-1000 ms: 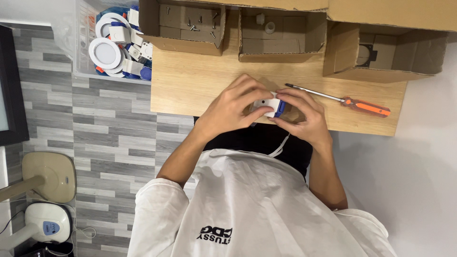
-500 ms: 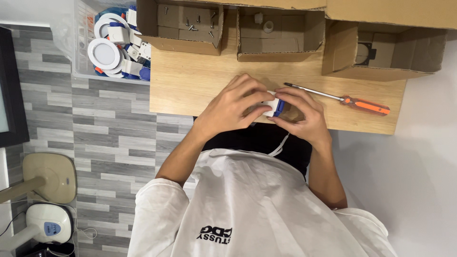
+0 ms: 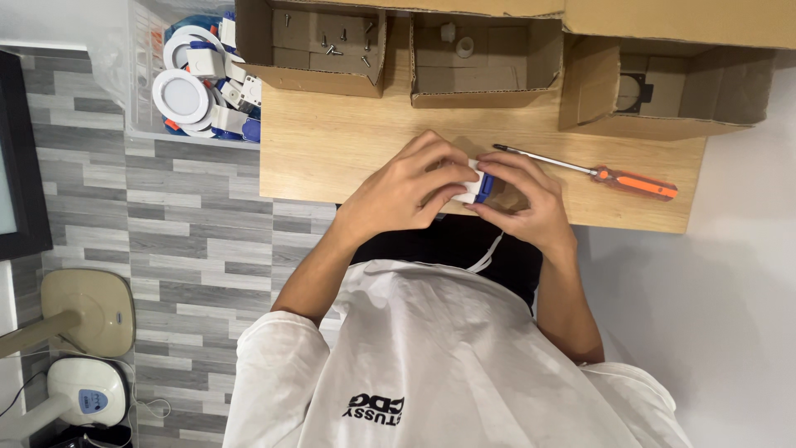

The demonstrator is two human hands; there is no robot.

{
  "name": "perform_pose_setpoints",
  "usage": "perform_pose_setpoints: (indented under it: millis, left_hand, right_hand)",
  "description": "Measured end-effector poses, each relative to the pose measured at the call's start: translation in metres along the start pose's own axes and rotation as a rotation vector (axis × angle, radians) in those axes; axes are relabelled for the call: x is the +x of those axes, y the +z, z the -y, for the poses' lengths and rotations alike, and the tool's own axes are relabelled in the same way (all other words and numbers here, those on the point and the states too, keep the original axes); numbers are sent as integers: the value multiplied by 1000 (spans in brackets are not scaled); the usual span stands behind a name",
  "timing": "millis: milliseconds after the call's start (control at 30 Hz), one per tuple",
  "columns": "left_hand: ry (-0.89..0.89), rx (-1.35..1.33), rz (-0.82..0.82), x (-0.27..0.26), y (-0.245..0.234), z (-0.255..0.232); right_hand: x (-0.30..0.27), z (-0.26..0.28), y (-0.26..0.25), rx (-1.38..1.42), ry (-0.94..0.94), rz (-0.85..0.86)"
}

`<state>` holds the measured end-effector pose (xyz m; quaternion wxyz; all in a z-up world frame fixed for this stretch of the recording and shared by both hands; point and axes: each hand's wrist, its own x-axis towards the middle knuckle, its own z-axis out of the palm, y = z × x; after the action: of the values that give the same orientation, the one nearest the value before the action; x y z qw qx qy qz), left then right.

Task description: The person uses a screwdriver to tighten screws on a white and blue electrical socket. They separate the socket into its blue and white parts, inspect them, and then reassemble them. The person repeats the process of tightening the screws on the assembled socket.

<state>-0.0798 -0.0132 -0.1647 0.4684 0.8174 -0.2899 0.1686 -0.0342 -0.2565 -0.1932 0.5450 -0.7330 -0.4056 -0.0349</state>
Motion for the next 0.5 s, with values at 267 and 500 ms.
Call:
perform_pose_setpoints:
  millis: [267,500]
  left_hand:
    - [-66,69,-42,-2,4,6]
    - [-72,72,-178,8,-8,12]
  right_hand:
    - [-1,-1,-2,-3,9,4]
    - [-1,0,-3,-1,9,11]
